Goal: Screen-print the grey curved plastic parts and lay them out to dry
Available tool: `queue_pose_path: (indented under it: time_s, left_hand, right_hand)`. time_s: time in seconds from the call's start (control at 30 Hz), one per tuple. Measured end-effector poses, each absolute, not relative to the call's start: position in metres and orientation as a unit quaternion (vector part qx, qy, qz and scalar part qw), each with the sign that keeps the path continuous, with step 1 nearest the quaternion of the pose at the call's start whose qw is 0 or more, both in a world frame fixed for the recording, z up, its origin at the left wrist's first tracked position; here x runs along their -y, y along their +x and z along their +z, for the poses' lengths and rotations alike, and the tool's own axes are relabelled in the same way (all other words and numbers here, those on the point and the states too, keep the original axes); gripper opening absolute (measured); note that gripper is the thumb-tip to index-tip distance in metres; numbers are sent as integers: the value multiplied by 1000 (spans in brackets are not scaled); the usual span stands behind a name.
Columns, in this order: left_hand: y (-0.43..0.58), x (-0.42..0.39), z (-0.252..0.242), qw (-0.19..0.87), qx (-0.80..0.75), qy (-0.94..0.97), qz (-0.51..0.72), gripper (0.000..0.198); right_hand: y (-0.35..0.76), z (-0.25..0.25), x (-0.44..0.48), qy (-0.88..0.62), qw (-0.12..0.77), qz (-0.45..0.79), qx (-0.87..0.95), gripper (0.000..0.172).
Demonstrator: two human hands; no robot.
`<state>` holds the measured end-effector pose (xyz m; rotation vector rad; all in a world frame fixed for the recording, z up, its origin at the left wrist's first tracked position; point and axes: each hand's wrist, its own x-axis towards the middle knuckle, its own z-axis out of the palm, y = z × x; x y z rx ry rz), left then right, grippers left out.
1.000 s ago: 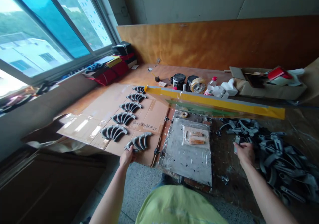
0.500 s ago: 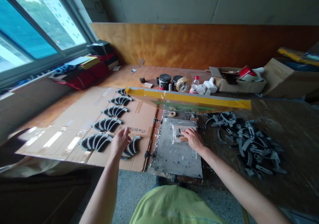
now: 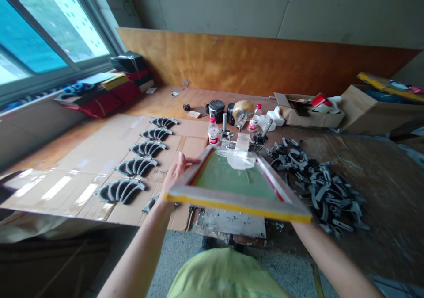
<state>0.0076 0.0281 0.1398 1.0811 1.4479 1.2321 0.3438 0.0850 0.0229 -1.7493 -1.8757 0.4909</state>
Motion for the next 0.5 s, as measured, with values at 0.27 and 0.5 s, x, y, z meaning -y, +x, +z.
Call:
queue_pose_path:
  time_s: [0.27, 0.5]
  left_hand:
    - [13, 26, 26, 524, -657, 356, 408, 83]
    - [7, 23, 1, 521, -664, 382, 377, 72]
  right_hand:
    - [311, 70, -141, -540, 239, 12, 807, 56]
    - [274, 59, -126, -536, 46, 62, 841, 12]
